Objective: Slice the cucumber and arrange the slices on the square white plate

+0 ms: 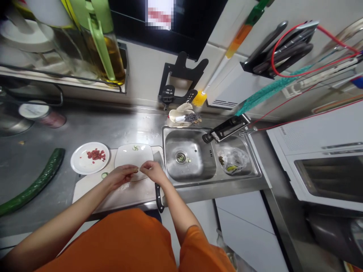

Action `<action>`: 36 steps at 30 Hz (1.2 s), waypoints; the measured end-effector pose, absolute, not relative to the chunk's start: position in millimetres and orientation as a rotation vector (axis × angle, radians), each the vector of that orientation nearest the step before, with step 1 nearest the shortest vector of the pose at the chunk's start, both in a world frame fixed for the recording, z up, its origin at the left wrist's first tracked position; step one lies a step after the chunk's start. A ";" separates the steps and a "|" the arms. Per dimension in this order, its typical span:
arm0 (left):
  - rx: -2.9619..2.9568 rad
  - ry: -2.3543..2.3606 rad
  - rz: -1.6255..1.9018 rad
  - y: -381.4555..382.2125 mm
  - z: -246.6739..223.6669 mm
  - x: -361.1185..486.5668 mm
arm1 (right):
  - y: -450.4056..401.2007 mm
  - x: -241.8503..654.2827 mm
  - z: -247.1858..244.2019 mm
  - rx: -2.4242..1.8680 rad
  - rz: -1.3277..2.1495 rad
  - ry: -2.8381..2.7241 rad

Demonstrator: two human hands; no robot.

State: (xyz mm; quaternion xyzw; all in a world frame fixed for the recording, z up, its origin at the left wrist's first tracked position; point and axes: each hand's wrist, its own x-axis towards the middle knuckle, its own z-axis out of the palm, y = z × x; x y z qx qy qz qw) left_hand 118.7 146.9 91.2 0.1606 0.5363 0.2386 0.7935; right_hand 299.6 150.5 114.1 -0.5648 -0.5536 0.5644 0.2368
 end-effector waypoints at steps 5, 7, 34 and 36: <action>0.691 1.339 0.515 155.0 81.2 131.8 | 161.4 309.6 95.2 -1.631 1.568 -1.418; 0.856 1.400 0.509 158.9 77.5 137.5 | 167.7 313.4 89.5 -1.676 1.534 -1.435; 1.725 1.669 0.214 177.9 63.7 168.1 | 197.9 302.9 96.9 -2.123 0.638 -2.508; 1.738 1.656 0.212 177.7 62.7 167.3 | 196.5 303.1 97.9 -2.137 0.623 -2.490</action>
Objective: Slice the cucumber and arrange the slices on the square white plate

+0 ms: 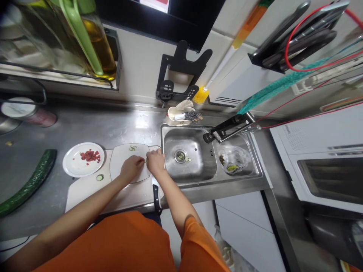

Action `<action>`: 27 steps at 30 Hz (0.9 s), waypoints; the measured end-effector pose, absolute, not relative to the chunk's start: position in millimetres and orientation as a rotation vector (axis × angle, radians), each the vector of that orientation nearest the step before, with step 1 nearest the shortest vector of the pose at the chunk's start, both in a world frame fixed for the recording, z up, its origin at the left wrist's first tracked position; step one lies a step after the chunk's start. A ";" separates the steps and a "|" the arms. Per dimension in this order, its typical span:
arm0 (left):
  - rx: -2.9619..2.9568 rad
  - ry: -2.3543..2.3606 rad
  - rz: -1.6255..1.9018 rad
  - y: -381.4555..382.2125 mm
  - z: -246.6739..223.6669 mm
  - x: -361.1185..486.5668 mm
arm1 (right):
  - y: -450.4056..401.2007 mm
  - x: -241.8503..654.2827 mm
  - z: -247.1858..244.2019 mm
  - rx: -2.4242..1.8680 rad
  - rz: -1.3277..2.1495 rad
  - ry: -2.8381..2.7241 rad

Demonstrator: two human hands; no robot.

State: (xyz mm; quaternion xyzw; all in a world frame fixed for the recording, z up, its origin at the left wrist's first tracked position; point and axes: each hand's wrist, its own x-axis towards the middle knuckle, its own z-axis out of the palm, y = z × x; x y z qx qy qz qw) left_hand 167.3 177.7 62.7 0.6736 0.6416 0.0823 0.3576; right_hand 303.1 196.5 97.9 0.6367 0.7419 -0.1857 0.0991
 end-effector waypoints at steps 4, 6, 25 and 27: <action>1.755 1.639 0.204 177.3 58.8 166.3 | 188.9 307.8 102.4 1.980 -0.539 2.156; 1.755 1.637 0.216 176.8 56.9 166.3 | 180.7 310.8 104.0 2.029 -0.520 2.129; 1.751 1.610 0.221 175.8 62.1 168.3 | 141.6 303.4 89.7 1.878 -0.476 2.118; 1.747 1.617 0.224 175.6 61.6 168.4 | 141.5 303.1 89.7 1.875 -0.479 2.118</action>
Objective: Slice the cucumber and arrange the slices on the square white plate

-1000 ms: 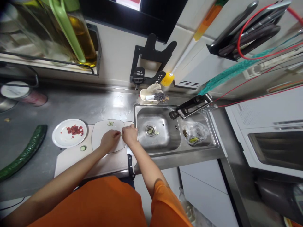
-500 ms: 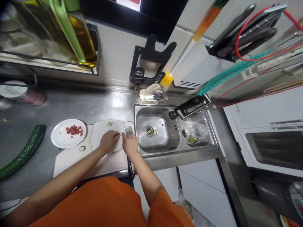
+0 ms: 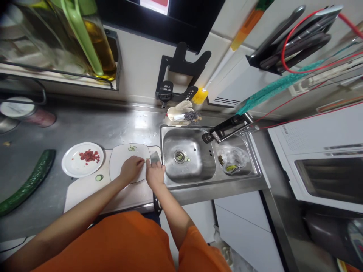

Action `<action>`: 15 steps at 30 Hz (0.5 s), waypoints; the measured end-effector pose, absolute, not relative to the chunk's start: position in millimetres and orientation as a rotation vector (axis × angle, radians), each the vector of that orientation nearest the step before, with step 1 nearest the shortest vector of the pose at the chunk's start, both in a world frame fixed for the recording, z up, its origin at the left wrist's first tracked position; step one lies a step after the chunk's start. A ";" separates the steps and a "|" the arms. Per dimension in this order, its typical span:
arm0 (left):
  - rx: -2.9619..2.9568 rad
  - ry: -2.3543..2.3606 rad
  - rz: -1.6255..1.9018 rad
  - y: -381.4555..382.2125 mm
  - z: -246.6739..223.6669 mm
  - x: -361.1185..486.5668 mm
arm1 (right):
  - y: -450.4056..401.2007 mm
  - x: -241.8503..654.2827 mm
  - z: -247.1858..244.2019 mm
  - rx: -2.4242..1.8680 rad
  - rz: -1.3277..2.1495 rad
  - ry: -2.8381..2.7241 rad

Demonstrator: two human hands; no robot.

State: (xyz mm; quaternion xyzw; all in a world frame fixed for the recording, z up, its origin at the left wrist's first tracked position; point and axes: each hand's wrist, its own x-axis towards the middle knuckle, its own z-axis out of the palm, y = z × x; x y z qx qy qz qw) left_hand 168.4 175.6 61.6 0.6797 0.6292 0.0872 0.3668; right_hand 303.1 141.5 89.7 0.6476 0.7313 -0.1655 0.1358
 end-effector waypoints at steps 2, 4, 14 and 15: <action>1.748 1.620 0.224 175.7 60.9 168.7 | 141.8 302.4 89.4 1.882 -0.482 2.117; 1.751 1.621 0.215 176.2 60.7 169.3 | 142.5 301.8 89.4 1.891 -0.487 2.113; 1.754 1.707 0.483 155.0 79.8 121.2 | 137.8 301.2 103.3 1.957 -0.517 2.109; 1.740 1.748 0.515 147.3 82.1 106.4 | 135.3 300.0 104.5 1.967 -0.528 2.105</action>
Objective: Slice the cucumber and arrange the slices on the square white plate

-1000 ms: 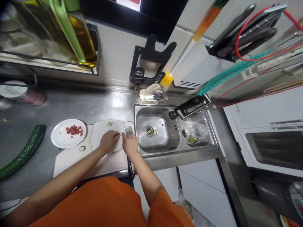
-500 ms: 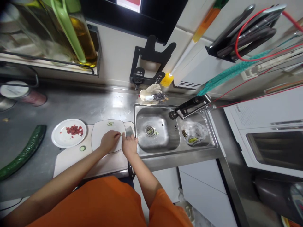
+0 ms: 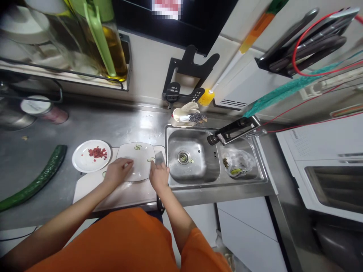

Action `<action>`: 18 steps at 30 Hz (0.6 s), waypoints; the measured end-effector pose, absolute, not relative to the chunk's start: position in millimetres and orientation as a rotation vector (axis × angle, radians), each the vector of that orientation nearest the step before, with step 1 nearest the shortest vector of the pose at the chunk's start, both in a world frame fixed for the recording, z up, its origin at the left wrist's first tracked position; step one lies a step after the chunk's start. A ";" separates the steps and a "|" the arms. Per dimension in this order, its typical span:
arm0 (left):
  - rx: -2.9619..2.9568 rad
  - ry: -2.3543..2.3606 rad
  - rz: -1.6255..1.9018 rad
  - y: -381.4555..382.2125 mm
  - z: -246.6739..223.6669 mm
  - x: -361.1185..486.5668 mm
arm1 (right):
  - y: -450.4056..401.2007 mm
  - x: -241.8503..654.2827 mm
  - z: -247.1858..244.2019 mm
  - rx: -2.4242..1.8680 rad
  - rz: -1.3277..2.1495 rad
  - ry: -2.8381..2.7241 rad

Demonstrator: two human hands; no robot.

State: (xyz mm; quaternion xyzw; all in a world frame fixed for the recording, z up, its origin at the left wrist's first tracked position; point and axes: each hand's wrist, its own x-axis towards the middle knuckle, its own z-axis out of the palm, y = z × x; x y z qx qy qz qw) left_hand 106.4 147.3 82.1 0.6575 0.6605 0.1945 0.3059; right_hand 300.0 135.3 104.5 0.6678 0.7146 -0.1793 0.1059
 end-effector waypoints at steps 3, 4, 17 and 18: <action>1.661 1.947 0.515 120.4 85.8 60.1 | 125.8 293.9 105.8 1.987 -0.565 2.118; 1.640 1.989 0.490 111.5 85.7 46.6 | 122.5 291.2 105.4 1.984 -0.578 2.133; 1.473 2.100 0.444 81.3 61.6 19.1 | 105.8 263.0 103.2 1.849 -0.632 2.256; 1.474 2.097 0.448 81.7 62.2 19.5 | 105.0 262.7 103.7 1.846 -0.634 2.254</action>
